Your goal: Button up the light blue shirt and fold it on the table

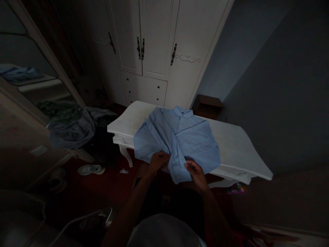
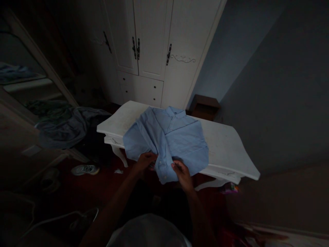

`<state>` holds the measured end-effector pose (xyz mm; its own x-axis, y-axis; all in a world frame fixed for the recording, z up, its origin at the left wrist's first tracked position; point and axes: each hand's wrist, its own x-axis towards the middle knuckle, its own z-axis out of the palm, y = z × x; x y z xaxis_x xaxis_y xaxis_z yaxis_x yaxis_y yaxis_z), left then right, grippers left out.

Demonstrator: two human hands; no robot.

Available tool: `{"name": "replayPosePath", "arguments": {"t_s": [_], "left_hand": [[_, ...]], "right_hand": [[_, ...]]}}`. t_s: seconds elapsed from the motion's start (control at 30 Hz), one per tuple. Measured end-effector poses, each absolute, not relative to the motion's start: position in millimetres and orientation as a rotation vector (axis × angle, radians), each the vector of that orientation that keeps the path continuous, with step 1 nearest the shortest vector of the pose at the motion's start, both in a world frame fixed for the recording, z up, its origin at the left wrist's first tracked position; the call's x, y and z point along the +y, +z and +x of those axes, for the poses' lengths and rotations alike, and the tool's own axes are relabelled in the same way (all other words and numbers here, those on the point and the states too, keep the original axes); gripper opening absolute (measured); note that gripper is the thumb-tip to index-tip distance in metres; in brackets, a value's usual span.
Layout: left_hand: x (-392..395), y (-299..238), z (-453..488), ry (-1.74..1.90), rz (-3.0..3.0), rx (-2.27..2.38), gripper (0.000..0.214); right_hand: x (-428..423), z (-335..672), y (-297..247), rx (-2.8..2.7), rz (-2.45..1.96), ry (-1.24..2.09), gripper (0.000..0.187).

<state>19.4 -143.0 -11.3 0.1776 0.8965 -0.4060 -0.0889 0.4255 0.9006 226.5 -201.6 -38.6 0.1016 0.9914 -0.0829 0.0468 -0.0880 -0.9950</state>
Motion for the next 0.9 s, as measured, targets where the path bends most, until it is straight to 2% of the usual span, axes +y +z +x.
{"name": "replayPosePath", "arguments": {"t_s": [0.17, 0.37, 0.5, 0.63, 0.7, 0.83, 0.9], "left_hand": [[-145.0, -14.4, 20.8, 0.910, 0.883, 1.191, 0.036], [-152.1, -10.8, 11.2, 1.120, 0.700, 0.970, 0.031], [-161.3, -15.7, 11.4, 1.151, 0.466, 0.841, 0.027], [-171.9, -27.2, 19.1, 1.028, 0.499, 0.888, 0.034], [-175.2, -32.0, 22.0, 1.001, 0.578, 0.945, 0.036], [-175.8, -33.7, 22.4, 0.992, 0.774, 1.025, 0.026], [-175.3, -31.3, 21.4, 0.986, 0.819, 1.019, 0.026]], "right_hand": [[-200.0, 222.8, -33.4, -1.110, -1.290, 1.208, 0.032], [-197.4, 232.4, -33.2, -0.820, -1.319, 1.073, 0.033], [-200.3, 233.8, -32.9, -0.645, -1.334, 1.199, 0.041], [-201.1, 224.0, -29.6, -0.834, -1.344, 1.288, 0.049], [-198.9, 217.2, -28.7, -1.031, -1.385, 1.177, 0.050], [-192.6, 205.9, -30.5, -1.288, -1.545, 0.814, 0.049], [-190.4, 201.9, -32.3, -1.342, -1.612, 0.738, 0.047]]}}
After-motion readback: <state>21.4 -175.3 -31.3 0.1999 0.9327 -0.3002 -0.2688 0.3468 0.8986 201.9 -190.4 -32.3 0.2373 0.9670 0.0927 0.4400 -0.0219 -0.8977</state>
